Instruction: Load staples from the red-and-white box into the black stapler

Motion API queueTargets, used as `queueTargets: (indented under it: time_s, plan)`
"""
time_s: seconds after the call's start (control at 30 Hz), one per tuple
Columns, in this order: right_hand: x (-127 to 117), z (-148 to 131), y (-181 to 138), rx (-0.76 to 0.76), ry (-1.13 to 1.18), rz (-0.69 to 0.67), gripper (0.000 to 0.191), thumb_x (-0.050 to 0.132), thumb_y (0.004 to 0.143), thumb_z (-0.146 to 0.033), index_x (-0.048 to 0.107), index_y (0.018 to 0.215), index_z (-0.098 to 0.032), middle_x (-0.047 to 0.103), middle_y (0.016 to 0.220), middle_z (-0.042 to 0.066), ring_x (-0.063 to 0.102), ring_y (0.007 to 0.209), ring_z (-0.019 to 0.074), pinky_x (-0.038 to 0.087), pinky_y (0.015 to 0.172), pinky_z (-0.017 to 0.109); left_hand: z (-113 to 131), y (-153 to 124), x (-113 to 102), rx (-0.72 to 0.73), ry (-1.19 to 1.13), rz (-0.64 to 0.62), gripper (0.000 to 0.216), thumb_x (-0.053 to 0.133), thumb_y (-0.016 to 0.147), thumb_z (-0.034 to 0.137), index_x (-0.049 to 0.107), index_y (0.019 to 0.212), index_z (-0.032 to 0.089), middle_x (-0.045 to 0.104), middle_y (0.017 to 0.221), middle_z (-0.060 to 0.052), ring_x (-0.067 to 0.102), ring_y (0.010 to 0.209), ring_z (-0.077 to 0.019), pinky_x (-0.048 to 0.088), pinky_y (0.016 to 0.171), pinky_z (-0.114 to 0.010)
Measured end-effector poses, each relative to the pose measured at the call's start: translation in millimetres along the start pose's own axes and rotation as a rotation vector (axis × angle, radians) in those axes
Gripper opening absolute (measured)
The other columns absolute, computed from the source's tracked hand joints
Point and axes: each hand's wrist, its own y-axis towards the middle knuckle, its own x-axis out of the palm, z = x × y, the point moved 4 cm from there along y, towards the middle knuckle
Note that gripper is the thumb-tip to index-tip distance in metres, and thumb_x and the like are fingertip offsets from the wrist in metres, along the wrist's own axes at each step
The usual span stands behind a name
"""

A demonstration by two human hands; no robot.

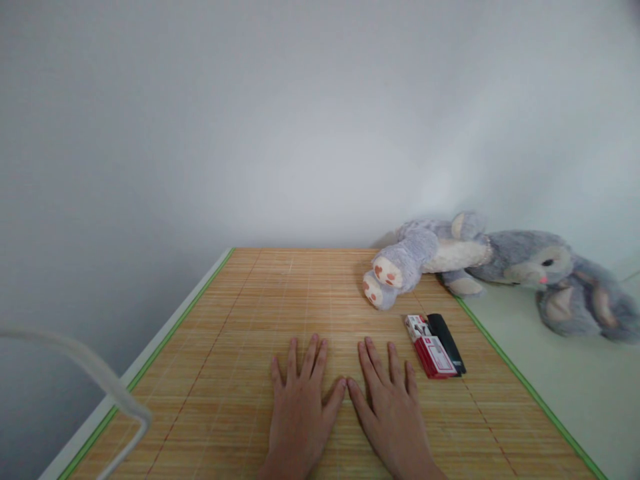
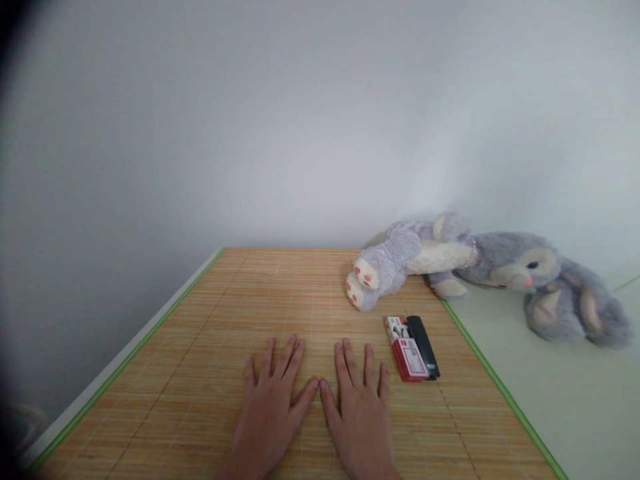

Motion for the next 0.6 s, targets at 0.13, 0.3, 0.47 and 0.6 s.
queueTargets:
  time_s: [0.13,0.3,0.47,0.6]
  plan:
    - [-1,-2,0,0.025,0.006,-0.007,0.068,0.039,0.104,-0.054,0.027,0.166,-0.032,0.024,0.172,-0.007,0.010,0.161,0.0410,0.014,0.125,0.070,1,0,-1,0.000,0.013,-0.011,0.068,0.042,0.102,0.058,0.026,0.164,0.038,0.027,0.173,0.004,0.012,0.161,-0.0425,0.010,0.123,-0.078]
    - [-11,-2,5,0.051,0.153,0.007,0.066,0.046,0.101,-0.054,0.038,0.163,-0.032,0.035,0.170,-0.002,0.014,0.161,0.0399,0.012,0.125,0.070,-1,1,-1,-0.002,-0.011,-0.001,0.067,0.047,0.101,0.055,0.031,0.163,0.037,0.032,0.172,0.002,0.012,0.161,-0.0422,0.010,0.124,-0.077]
    - [-31,19,-14,0.139,0.822,0.055,0.047,0.046,0.103,-0.056,0.080,0.114,-0.026,0.078,0.121,0.009,0.069,0.118,0.0304,0.048,0.109,0.047,20,0,3,-0.053,-0.292,0.021,0.062,0.045,0.103,0.051,0.041,0.160,0.025,0.036,0.170,-0.007,0.021,0.161,-0.0364,0.013,0.129,-0.067]
    - [-41,68,-49,0.380,1.058,0.275,0.050,0.057,0.094,-0.066,0.074,0.075,-0.022,0.074,0.078,0.007,0.067,0.078,0.0240,0.053,0.072,0.030,73,-3,11,-0.089,-0.845,-0.095,0.060,0.045,0.105,0.049,0.037,0.161,0.030,0.034,0.171,-0.004,0.027,0.160,-0.0266,0.023,0.132,-0.054]
